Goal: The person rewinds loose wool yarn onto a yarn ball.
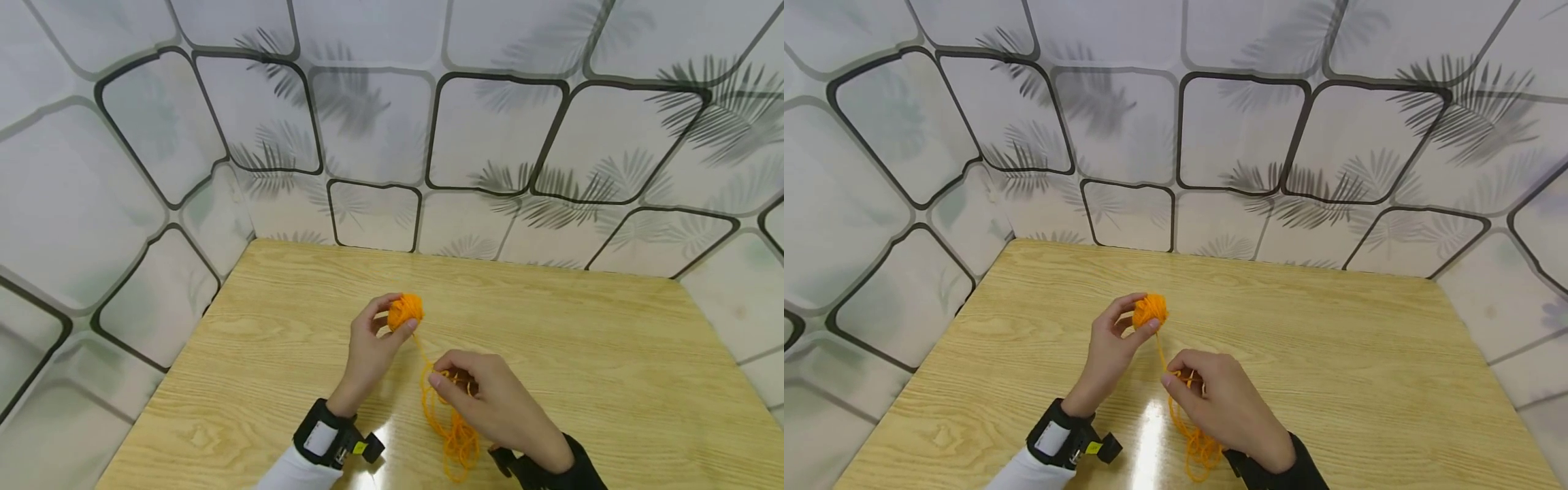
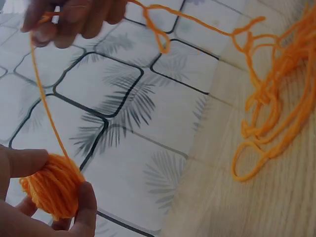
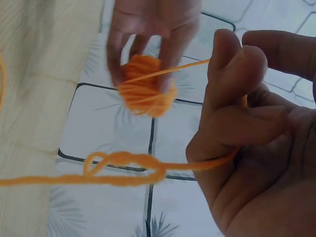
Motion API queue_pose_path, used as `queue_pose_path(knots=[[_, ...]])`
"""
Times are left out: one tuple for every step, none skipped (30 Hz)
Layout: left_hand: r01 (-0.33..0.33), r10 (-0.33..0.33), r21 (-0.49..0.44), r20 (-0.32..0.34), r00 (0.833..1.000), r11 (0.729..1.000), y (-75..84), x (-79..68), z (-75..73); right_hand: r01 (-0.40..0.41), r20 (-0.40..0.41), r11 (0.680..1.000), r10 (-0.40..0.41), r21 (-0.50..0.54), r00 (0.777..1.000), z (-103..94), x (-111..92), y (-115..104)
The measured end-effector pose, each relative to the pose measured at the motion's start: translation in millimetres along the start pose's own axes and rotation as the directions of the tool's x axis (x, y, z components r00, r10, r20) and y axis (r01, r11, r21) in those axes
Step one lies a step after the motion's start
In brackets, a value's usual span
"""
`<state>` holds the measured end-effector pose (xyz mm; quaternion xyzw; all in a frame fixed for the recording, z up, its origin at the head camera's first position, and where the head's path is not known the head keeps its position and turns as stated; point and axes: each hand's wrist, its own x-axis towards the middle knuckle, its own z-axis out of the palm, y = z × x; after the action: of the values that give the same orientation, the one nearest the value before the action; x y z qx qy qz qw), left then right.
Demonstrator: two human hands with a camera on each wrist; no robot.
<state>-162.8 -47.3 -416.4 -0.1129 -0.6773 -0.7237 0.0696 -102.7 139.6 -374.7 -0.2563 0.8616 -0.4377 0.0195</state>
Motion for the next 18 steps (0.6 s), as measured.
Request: queue_pose_path(knots=[[0.0,-0.002,0.034,0.039,0.999,0.999,3.5,-2.1,2.0,0.01,-0.016,1.0,-0.01,0.025,1.0,-1.3,-1,-1],[0.016,-0.02,0.043,0.083,0.996,0.999,7.1,-4.4,3.7,0.019,-0.035,0.998,-0.017,0.054,0.999,-2.8,-1,-1],[0.028,-0.035,0.051,0.125,0.992,0.998,10.3,-6.6,5.2,0.024,-0.055,0.996,-0.019,0.082,0.998,-4.3,-2,-1],[0.038,-0.049,0.066,0.165,0.985,0.997,11.3,-7.9,6.7,0.024,-0.078,0.994,-0.015,0.107,0.997,-5.9,-2,-1],[0.048,-0.063,0.077,0.204,0.977,0.996,11.6,-9.1,8.0,0.029,-0.103,0.991,-0.016,0.127,0.995,-7.4,-2,-1],[0.054,-0.073,0.086,0.242,0.967,0.995,11.2,-10.1,9.2,0.025,-0.131,0.989,-0.006,0.143,0.991,-9.0,-2,0],[0.056,-0.083,0.101,0.279,0.957,0.993,9.8,-11.2,10.4,0.016,-0.157,0.987,0.01,0.16,0.988,-10.7,-2,1],[0.051,-0.085,0.114,0.314,0.946,0.992,6.7,-12.0,11.3,0.008,-0.184,0.985,0.024,0.171,0.983,-12.4,-2,3],[0.046,-0.089,0.128,0.35,0.933,0.991,2.8,-12.7,12.0,0.003,-0.212,0.984,0.034,0.176,0.977,-14.1,-2,4],[0.045,-0.096,0.14,0.385,0.918,0.989,-1.0,-13.3,12.4,0.0,-0.237,0.984,0.042,0.176,0.971,-15.8,-2,6],[0.038,-0.099,0.151,0.42,0.902,0.988,-4.9,-13.6,12.7,0.002,-0.263,0.985,0.045,0.175,0.964,-17.5,-2,7],[0.031,-0.102,0.16,0.456,0.884,0.987,-8.2,-13.9,12.9,0.005,-0.287,0.985,0.045,0.173,0.957,-19.3,-1,9],[0.029,-0.109,0.167,0.492,0.863,0.985,-10.7,-14.1,13.1,0.01,-0.306,0.985,0.043,0.17,0.951,-21.0,-1,11],[0.028,-0.11,0.16,0.53,0.841,0.987,-12.8,-14.2,12.8,0.01,-0.323,0.985,0.047,0.173,0.945,-22.6,-1,13],[0.029,-0.114,0.155,0.568,0.815,0.987,-13.2,-14.4,12.6,0.011,-0.337,0.983,0.051,0.181,0.94,-24.1,0,16],[0.031,-0.115,0.147,0.606,0.787,0.989,-12.7,-14.5,12.5,0.004,-0.347,0.981,0.066,0.196,0.935,-25.5,0,18],[0.031,-0.111,0.136,0.641,0.759,0.99,-11.7,-14.7,12.5,-0.002,-0.356,0.976,0.08,0.216,0.931,-26.5,1,21],[0.035,-0.108,0.121,0.674,0.731,0.992,-9.9,-15.1,12.5,-0.009,-0.361,0.971,0.098,0.239,0.927,-27.3,1,23]])
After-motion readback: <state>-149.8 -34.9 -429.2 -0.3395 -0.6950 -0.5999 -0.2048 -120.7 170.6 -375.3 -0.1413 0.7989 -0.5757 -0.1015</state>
